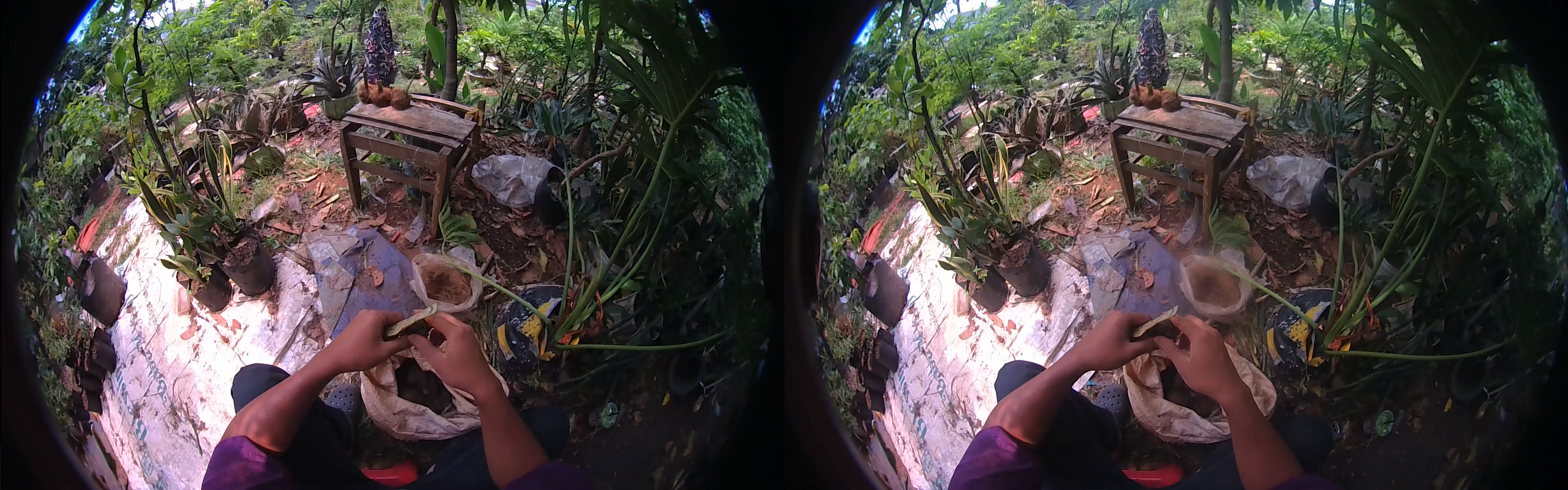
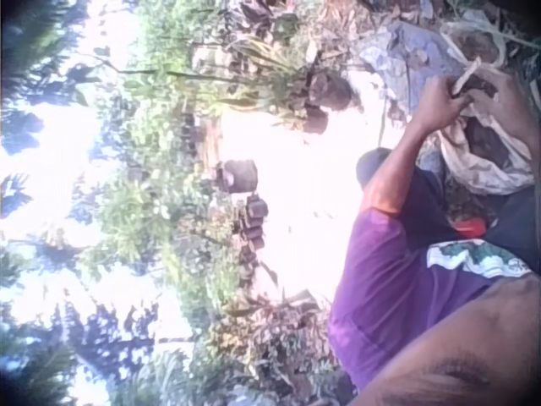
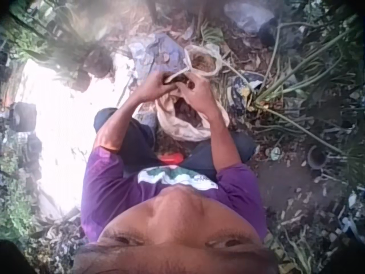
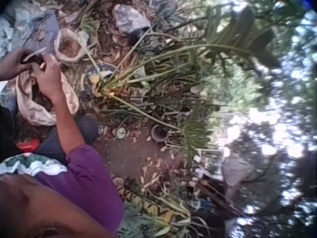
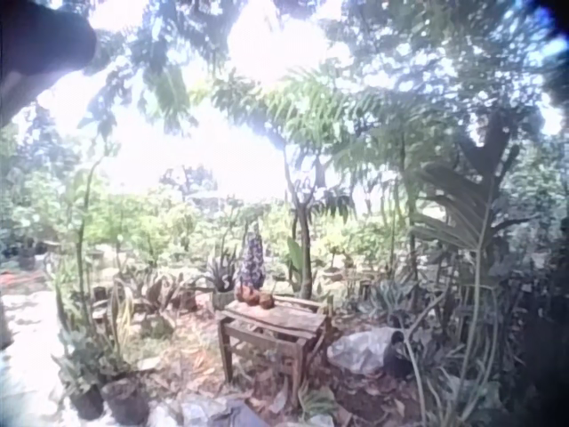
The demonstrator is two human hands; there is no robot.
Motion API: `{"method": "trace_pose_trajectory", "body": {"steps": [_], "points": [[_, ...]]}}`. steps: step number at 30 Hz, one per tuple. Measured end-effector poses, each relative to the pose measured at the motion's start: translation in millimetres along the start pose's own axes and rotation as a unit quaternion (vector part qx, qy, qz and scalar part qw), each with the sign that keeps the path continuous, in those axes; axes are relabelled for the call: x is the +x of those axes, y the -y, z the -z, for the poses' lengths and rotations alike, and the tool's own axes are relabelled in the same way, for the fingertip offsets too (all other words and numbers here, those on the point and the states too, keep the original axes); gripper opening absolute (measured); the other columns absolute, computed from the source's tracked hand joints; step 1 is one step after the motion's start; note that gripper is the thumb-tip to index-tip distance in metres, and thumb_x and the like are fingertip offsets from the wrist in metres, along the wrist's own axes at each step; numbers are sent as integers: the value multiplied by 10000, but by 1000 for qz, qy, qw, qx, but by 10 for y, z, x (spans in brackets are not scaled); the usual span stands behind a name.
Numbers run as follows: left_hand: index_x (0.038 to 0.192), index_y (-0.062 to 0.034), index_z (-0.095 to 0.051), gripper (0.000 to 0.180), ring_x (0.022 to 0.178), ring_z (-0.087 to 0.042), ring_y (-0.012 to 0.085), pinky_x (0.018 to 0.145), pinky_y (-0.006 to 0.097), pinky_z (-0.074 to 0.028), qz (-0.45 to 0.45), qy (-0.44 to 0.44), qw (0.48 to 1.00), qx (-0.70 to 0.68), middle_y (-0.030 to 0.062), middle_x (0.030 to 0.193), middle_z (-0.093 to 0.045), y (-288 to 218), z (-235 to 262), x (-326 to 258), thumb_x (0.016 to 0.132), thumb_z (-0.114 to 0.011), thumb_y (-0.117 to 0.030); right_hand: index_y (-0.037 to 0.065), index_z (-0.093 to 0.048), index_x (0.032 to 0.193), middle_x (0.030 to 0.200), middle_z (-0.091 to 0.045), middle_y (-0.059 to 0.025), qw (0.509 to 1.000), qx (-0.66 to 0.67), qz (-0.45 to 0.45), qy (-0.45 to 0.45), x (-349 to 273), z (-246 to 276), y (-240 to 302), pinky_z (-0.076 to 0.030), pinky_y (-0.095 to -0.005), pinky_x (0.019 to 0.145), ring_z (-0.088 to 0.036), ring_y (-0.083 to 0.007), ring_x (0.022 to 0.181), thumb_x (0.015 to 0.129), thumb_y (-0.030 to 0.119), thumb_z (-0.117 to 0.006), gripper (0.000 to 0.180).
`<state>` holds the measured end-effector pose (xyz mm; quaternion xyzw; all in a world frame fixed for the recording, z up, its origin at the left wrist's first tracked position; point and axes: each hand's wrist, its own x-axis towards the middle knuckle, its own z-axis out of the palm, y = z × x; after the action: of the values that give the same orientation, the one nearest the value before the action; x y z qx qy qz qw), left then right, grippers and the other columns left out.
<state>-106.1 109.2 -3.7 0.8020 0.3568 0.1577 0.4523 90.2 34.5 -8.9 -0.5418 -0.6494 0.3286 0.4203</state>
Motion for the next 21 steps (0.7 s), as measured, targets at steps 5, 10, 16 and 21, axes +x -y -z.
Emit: {"method": "trace_pose_trajectory", "body": {"steps": [5, 10, 16, 21], "points": [[1131, 45, -678, 279, 760, -625, 186, 763, 381, -514, -17, -11, 997, -68, 199, 881, -704, -63, -16, -11, 948, -641, -163, -41, -676, 1161, 948, -718, -166, 997, 68, -36, 16, -27, -7, 34, -530, -349, 775, -698, -232, 842, 958, 276, -702, 378], [1113, 62, -660, 294, 785, -630, 203, 779, 399, -508, -17, -11, 997, -76, 207, 901, -703, -74, -28, -24, 1007, -557, -192, -62, -665, 1202, 890, -738, -140, 996, 70, -48, 10, -40, -38, 25, -525, -308, 733, -672, -122, 798, 980, 286, -684, 413], [1104, 68, -651, 300, 809, -645, 240, 807, 414, -505, -5, -37, 997, -65, 253, 924, -695, -95, -17, -11, 1006, -554, -199, -67, -682, 1134, 877, -728, -118, 990, 123, -64, -12, -24, -115, -72, -512, -287, 689, -654, -114, 779, 985, 235, -672, 337], [1085, 69, -648, 296, 798, -638, 231, 796, 411, -504, -22, -54, 996, -71, 246, 901, -688, -47, -53, -1, 1004, -561, -203, -41, -705, 1072, 843, -704, -49, 967, 233, -96, -25, -22, -186, -148, -506, -262, 686, -631, -76, 778, 987, 199, -669, 257]]}}
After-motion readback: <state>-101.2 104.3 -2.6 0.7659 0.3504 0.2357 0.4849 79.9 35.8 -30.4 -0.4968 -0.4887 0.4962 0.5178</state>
